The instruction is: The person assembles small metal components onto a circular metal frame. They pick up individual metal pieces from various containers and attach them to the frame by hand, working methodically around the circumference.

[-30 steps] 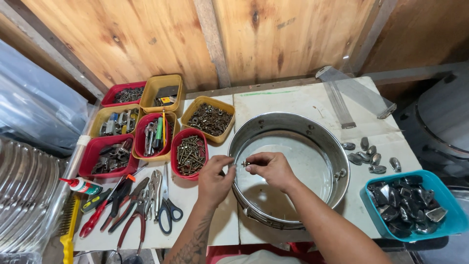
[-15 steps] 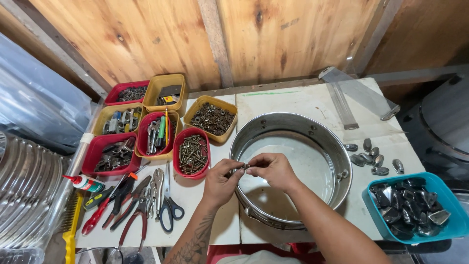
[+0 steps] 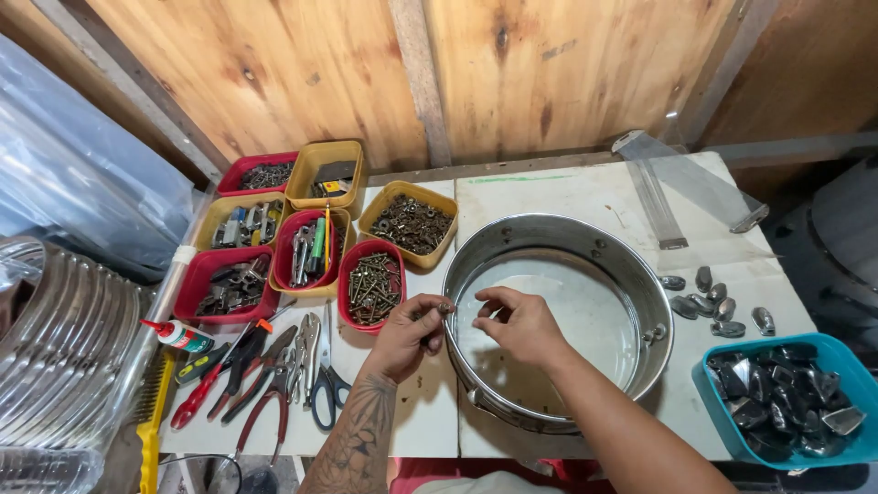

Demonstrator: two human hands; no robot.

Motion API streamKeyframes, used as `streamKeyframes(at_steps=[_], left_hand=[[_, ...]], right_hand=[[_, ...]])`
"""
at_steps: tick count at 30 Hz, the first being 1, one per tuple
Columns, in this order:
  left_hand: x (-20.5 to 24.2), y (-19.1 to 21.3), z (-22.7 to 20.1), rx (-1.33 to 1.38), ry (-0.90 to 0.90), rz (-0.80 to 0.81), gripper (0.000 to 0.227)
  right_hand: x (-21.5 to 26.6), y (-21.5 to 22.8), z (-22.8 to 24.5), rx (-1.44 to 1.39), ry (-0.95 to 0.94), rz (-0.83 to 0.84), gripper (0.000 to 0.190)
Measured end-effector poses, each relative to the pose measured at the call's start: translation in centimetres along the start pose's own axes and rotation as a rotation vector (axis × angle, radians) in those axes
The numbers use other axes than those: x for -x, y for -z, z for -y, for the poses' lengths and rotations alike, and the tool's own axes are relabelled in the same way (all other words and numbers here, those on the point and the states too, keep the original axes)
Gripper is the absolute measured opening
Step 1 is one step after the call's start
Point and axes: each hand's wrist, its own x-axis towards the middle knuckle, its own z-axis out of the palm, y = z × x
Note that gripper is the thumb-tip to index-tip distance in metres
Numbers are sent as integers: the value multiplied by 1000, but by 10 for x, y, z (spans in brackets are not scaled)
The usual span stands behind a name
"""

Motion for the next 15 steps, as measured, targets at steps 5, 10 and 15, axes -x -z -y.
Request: streamKeyframes(at_steps=[5, 10, 15], left_hand=[[6, -6, -12, 64, 47, 34, 6], [6, -6, -14, 73, 69, 54, 7], [6, -5, -12, 75, 72, 53, 6]], right_hand=[[1, 4, 3, 238, -8, -60, 33], [0, 4, 2, 245, 16, -37, 30], [-1, 3, -2, 253, 13, -39, 29]])
